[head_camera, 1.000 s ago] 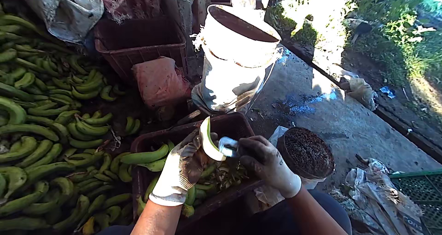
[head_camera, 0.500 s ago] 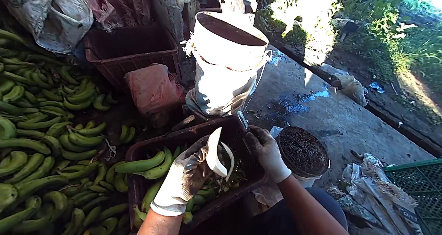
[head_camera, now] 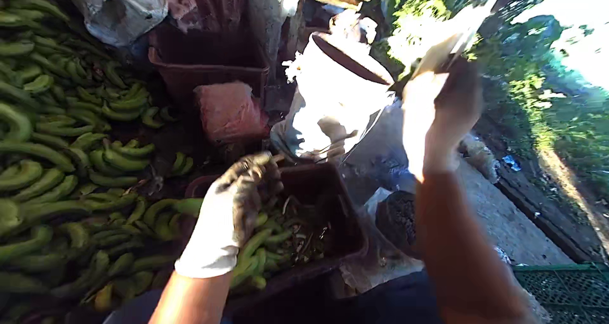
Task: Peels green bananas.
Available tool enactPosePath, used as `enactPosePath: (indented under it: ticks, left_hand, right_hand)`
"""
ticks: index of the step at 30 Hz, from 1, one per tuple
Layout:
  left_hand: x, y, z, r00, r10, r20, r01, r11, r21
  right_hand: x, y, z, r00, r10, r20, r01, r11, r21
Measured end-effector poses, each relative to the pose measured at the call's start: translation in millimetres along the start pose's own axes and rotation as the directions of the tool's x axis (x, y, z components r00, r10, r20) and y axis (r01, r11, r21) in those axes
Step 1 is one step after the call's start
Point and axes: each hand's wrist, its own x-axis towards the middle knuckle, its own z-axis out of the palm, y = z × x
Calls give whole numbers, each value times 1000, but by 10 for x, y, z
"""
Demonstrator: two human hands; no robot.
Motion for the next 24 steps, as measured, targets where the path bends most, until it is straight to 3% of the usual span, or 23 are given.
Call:
enactPosePath:
  ticks: [2,4,6,7,9,10,11,13,14,15,17,18,21,23,24]
  left_hand:
    - [16,196,-155,985,33,-169,-23,998,59]
    - [47,355,-299,950,67,-305,-57,997,42]
    - [90,462,-444,916,85,-392,-97,995,-13]
    - [101,496,-503,908,94,-408,-115,993,-25]
    - [105,531,-591,898,109,-425,-134,990,-30]
    - [107,532,-625,896,115,-430,-141,990,-29]
    - [112,525,-654,897,121,-425,-144,989,-24]
    - [124,527,-677,899,116,-422,-141,990,-27]
    - [120,530,-676,900,112,-420,-138,990,-33]
    - [113,538,-669,901,108,-419,-136,990,-38]
    - [104,547,-646,904,109,-413,-134,990,-32]
    - [104,546,-642,908,107,-405,-129,991,-27]
    - [100,531,-641,921,87,-380,-82,996,30]
    - [90,530,-634,930,90,-356,-21,981,193]
    - [68,525,-617,931,116,-345,17,933,359]
  right_hand:
    - [450,59,13,995,102,11,-102,995,-19]
    - [495,-76,67,991,105,81,-97,990,-105]
    - [28,-348,264,963,174,205,-144,978,-152]
    - [-382,-435,337,917,258,304,-189,953,-238]
    - [-1309,-305,612,806,332,490,-238,940,-246]
    - [-1747,-242,755,681,376,629,-273,927,-259]
    - [-2133,-217,889,508,432,745,-309,899,-311]
    - [-2696,-226,1130,121,515,849,-351,822,-449]
    - [-2905,-214,1229,-32,509,860,-334,806,-489]
    - [-3068,-196,1316,-148,492,858,-303,803,-513]
    - [-3271,-189,1456,-298,459,837,-223,819,-528]
    - [-3327,-195,1508,-328,446,833,-210,825,-524]
    - [-3316,-208,1540,-297,421,857,-273,823,-499]
    - [-3109,-268,1426,-242,409,880,-328,819,-471]
    - [-2960,-281,1317,-199,411,889,-349,819,-457]
